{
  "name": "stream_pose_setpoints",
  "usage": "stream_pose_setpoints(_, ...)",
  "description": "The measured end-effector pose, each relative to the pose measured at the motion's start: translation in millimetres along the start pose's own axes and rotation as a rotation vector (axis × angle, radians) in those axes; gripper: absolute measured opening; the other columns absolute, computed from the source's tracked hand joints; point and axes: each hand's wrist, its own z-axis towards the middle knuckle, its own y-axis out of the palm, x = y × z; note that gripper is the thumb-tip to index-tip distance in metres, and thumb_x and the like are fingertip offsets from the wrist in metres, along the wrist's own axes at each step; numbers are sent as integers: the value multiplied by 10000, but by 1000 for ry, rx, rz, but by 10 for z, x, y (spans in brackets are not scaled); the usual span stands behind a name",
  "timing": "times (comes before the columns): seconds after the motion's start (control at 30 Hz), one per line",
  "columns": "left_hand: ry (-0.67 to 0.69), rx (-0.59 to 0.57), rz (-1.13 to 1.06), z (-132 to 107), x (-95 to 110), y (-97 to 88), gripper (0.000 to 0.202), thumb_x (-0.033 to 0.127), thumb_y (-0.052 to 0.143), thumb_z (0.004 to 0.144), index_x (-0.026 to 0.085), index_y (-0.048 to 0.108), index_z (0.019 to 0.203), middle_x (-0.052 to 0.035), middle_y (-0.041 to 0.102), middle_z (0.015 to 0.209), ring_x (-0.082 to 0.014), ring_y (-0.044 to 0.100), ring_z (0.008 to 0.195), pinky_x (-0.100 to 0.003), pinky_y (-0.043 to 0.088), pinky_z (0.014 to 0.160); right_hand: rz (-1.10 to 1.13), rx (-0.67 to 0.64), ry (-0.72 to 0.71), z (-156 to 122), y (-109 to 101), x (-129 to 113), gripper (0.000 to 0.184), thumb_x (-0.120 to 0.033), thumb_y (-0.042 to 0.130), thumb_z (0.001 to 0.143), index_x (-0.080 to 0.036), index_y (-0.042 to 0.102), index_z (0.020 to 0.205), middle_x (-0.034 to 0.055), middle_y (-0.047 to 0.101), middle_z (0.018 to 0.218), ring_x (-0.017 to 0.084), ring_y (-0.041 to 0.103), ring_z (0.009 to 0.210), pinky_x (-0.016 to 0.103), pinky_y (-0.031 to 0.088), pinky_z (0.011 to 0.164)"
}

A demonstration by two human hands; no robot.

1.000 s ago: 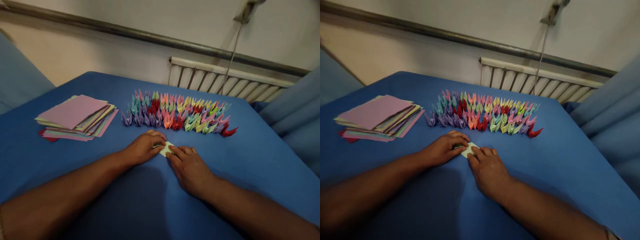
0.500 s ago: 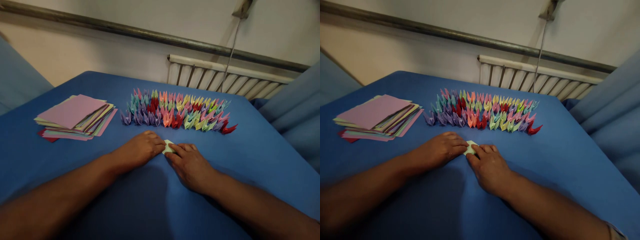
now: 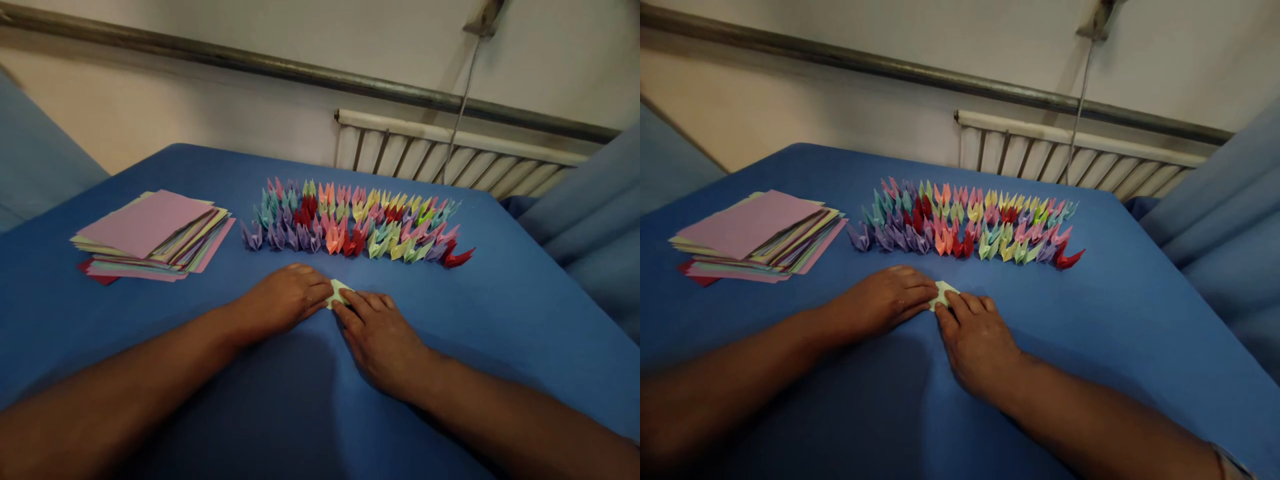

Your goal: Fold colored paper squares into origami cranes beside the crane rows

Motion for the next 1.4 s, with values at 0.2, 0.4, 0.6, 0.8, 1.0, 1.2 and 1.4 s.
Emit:
stream_pose_setpoints(0.2,-10,-74,34,9,-6,6,264,315,431,983,192,639,1089,-68,676,978,-216,593,948,-350,435,859,-1,25,9,6,2,0,408,-228,445,951,-154,516,1346,147,515,1398,303,503,1195,463,419,965)
stream_pose_setpoints(0.4,-42,-56,-1,13,8,6,229,275,433,971,191,636,1037,-66,660,958,-206,586,918,-336,437,838,-24,57,2,-19,19,-11,358,-228,445,956,-164,575,1283,146,534,1372,301,518,1173,462,408,981)
stream_pose_setpoints(0.6,-37,-27,-68,13,14,28,222,254,447,962,209,655,1025,-66,662,1003,-204,579,971,-342,443,876,-6,62,16,-20,29,-19,391,-226,434,955,-140,549,1319,151,525,1388,300,510,1179,471,414,972)
stream_pose_setpoints(0.8,-50,-31,-120,14,1,38,212,287,488,952,206,643,1072,-64,655,1004,-204,571,977,-341,442,886,33,28,32,-3,-35,-26,420,-229,452,941,-143,519,1347,142,489,1425,308,486,1210,470,406,980)
stream_pose_setpoints(1.0,-125,-12,-127,52,-50,93,210,267,455,964,178,643,994,-53,642,935,-184,569,886,-333,444,844,82,60,42,36,-30,13,412,-255,449,945,-124,524,1328,133,529,1383,296,463,1229,480,362,1018)
stream_pose_setpoints(1.2,-270,44,-168,113,-87,161,149,232,498,920,176,636,921,-40,647,912,-187,578,887,-330,455,831,138,95,67,87,7,69,382,-241,463,936,-140,549,1294,136,558,1338,277,498,1184,466,374,1006)
stream_pose_setpoints(1.4,-280,67,-164,109,-84,180,128,210,515,895,184,640,906,-35,648,906,-189,581,897,-334,461,838,137,84,86,94,51,88,452,-251,442,948,-147,469,1387,138,462,1445,288,447,1255,490,357,1033)
